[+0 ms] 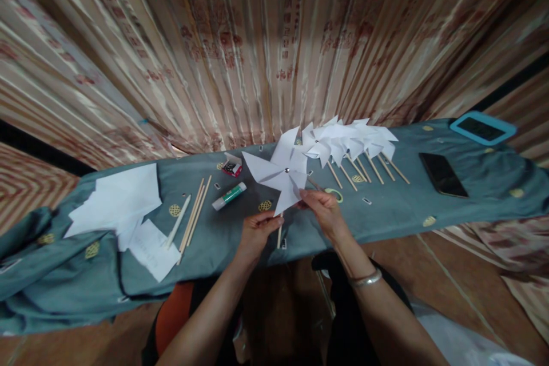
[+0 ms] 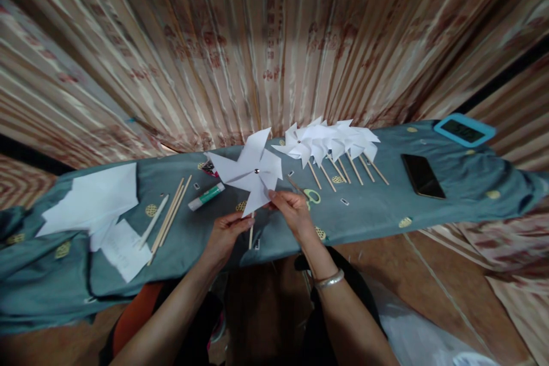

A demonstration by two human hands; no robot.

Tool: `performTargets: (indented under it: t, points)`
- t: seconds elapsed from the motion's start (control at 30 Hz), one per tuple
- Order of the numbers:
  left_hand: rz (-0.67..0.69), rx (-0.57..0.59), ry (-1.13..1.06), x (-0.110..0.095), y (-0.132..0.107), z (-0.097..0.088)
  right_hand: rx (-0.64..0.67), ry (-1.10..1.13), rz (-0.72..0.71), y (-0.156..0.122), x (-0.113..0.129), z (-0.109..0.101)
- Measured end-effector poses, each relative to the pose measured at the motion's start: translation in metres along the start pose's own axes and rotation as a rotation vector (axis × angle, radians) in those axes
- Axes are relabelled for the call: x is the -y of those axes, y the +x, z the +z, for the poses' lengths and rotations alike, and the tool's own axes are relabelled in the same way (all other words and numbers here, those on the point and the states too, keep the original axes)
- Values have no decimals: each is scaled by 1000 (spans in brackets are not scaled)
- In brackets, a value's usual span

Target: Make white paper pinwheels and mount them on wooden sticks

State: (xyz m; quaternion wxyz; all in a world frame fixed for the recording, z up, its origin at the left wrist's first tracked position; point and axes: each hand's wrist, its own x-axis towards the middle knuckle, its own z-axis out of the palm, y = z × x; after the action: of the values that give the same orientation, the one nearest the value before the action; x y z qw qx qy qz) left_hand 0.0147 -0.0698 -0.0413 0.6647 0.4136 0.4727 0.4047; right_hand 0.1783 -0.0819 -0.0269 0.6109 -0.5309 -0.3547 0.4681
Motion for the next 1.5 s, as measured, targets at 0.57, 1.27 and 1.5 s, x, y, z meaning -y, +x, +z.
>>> performTargets:
  t: [0.57, 1.27, 1.5]
  points:
    - [9, 5, -5, 3, 1, 3, 141, -239, -133, -4, -13, 10]
    - [-83, 37, -38, 0, -2, -1, -334, -42, -152, 20, 1, -32]
    - [-70, 38, -7, 3, -1, -2, -233, 66, -30, 19, -2, -25]
